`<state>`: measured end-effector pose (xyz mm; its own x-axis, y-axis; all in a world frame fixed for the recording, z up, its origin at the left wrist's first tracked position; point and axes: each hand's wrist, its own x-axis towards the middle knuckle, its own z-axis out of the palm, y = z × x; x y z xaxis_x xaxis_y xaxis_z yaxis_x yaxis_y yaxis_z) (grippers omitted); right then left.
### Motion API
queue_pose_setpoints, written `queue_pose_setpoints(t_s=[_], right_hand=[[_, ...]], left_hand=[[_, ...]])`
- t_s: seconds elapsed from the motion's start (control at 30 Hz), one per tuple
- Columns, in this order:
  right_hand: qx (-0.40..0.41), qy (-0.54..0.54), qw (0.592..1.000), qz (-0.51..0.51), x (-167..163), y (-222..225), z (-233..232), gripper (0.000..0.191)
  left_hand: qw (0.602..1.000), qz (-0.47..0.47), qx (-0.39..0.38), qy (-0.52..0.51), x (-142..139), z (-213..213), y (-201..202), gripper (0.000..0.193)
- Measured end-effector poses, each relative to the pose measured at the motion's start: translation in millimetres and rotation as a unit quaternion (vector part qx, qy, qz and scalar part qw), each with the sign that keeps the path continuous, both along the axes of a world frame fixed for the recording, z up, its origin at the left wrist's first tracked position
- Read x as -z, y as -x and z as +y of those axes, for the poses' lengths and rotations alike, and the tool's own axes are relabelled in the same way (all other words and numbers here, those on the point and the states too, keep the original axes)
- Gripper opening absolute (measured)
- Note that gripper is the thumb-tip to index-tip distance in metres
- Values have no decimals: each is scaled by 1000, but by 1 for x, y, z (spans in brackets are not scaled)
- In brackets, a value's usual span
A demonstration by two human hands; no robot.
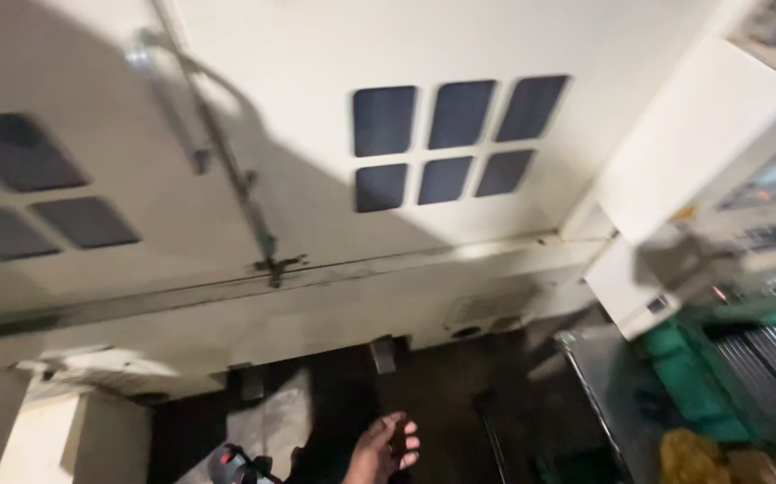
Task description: The person sits on the floor in front of a large industrial machine, opens the door, and applies a white substance from a small tube to a metal rod. They then wipe the rod with a yellow cloth and place it inside the machine before closing the door. The process is repeated with a second rod.
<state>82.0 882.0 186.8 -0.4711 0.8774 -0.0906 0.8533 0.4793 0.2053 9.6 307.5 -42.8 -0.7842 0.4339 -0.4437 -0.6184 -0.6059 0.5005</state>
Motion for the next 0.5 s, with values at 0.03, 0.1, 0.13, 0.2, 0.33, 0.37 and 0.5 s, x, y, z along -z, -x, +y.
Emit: queue_pose_setpoints(t_s=[0.03, 0.1, 0.13, 0.2, 0.33, 0.37, 0.5], right_hand=[[-5, -6, 1000, 5, 8, 25, -25, 39], [-50, -2, 998, 34, 30, 63, -72, 38], [-79, 4, 996, 49, 35, 60, -84, 38], [-176, 58, 979, 81, 51, 50, -115, 37], [-346, 195, 912, 106, 94, 59, -225, 35], [-382, 229, 889, 110, 108, 69, -265, 35], [-487, 374, 780, 117, 152, 88, -417, 33]], left_hand=[[1000, -17, 6, -19, 4, -11, -5, 46], [1000, 2, -7, -28, 11, -35, -17, 45], [999, 8, -11, -32, 12, -46, -24, 45], [999, 42, -12, -5, 13, -61, -27, 47], [982, 160, -30, 94, -1, -71, -15, 49], [978, 174, -11, 118, -7, -73, -13, 48], [962, 209, 23, 174, -31, -92, -15, 46]])
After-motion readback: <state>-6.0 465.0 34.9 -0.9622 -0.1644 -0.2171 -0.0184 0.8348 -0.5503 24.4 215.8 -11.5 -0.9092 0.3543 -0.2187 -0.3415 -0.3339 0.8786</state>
